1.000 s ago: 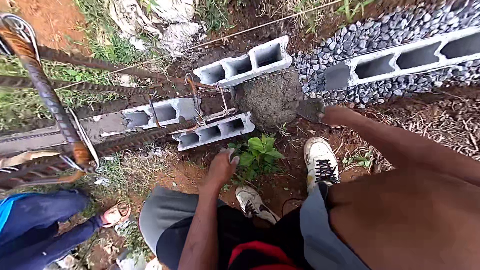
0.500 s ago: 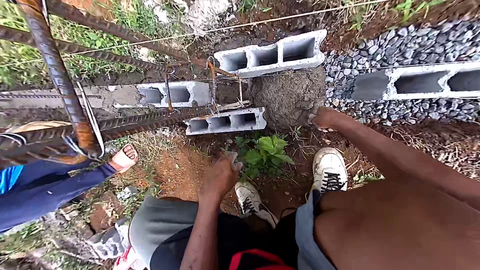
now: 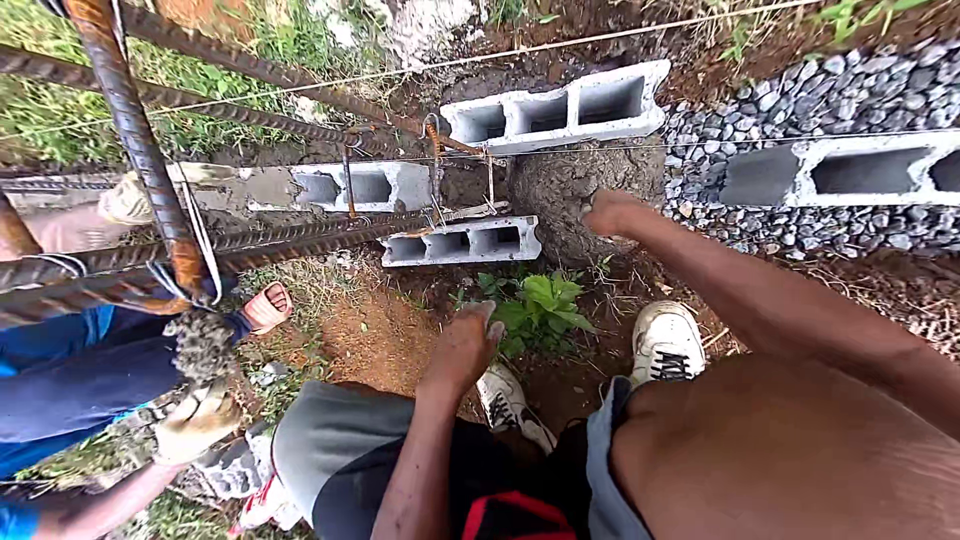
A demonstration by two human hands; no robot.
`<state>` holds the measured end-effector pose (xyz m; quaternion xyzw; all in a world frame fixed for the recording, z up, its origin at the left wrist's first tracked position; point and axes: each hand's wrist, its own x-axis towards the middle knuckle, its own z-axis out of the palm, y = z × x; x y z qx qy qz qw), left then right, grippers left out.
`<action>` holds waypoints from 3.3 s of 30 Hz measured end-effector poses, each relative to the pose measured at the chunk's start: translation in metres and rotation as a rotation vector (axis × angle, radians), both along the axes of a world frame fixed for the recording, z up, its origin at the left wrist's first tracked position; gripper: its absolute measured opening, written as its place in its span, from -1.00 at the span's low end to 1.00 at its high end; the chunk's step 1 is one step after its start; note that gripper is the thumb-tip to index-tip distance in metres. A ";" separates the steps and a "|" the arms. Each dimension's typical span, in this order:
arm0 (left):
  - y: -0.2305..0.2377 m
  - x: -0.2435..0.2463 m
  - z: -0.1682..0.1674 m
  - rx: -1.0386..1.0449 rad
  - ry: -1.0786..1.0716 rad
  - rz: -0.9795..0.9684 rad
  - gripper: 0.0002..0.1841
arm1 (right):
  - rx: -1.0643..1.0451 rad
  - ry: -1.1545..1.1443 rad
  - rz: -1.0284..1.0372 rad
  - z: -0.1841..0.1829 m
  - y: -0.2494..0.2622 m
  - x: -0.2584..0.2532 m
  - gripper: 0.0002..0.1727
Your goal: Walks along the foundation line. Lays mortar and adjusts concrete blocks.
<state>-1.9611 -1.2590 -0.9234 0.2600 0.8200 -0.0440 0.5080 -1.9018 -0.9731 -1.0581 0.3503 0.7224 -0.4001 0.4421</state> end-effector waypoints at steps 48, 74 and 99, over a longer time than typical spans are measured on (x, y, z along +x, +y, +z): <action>0.029 -0.007 -0.090 0.037 0.102 0.639 -0.55 | 0.059 0.218 0.384 -0.003 0.084 0.205 -0.38; -0.035 0.029 -0.114 0.139 0.067 1.057 -0.64 | 0.205 0.047 0.771 -0.115 0.025 0.085 -0.72; -0.043 0.023 -0.141 0.152 0.061 0.841 -0.65 | 0.175 0.043 0.795 -0.089 0.010 0.065 -0.79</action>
